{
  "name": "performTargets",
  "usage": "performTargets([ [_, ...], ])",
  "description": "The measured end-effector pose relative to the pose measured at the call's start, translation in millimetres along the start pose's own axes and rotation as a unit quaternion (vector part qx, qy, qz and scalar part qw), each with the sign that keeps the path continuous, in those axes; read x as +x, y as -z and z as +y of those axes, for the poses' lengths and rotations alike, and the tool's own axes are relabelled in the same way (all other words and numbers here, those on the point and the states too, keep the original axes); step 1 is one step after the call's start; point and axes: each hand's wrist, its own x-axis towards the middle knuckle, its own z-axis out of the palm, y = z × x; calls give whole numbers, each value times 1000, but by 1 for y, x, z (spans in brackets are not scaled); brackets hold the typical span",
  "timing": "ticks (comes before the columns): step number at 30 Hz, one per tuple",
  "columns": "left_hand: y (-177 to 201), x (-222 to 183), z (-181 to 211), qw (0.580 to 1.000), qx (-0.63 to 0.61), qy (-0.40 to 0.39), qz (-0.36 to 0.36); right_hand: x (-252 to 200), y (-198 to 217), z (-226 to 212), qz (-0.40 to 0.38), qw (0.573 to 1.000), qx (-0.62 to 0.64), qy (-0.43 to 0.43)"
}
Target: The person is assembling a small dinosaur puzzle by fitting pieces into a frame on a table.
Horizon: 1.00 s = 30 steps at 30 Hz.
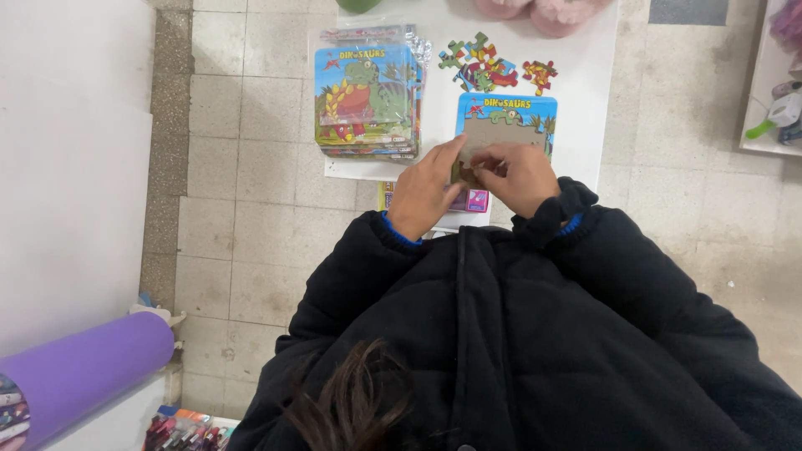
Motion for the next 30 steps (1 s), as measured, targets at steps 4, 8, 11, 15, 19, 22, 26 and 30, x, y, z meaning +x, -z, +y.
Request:
performTargets([
  [4,-5,-1,-5,999,3,-27,22,1,-3,-9,32,995,-90,33],
  [8,-1,0,-3,1000,2,-11,14,4,-7,0,56,992,-112,27],
  [11,-2,-1,-3,1000,3,-12,14,4,-8,3,66,991,-110,22],
  [15,-2,0,-3,1000,-5,-12,20,5,-11,1,66,987,-135,60],
  [19,-4,0,-5,999,-9,-18,25,6,-9,-2,48,984,-159,69],
  [22,-8,-1,-7,998,12,-49,46,8,-9,3,43,973,-199,105],
  [26,-9,-3,-7,995,74,-72,10,5,-1,1,32,961,-222,163],
  [30,-5,-8,-4,988,80,-127,25,-6,9,-7,25,952,-218,214],
])
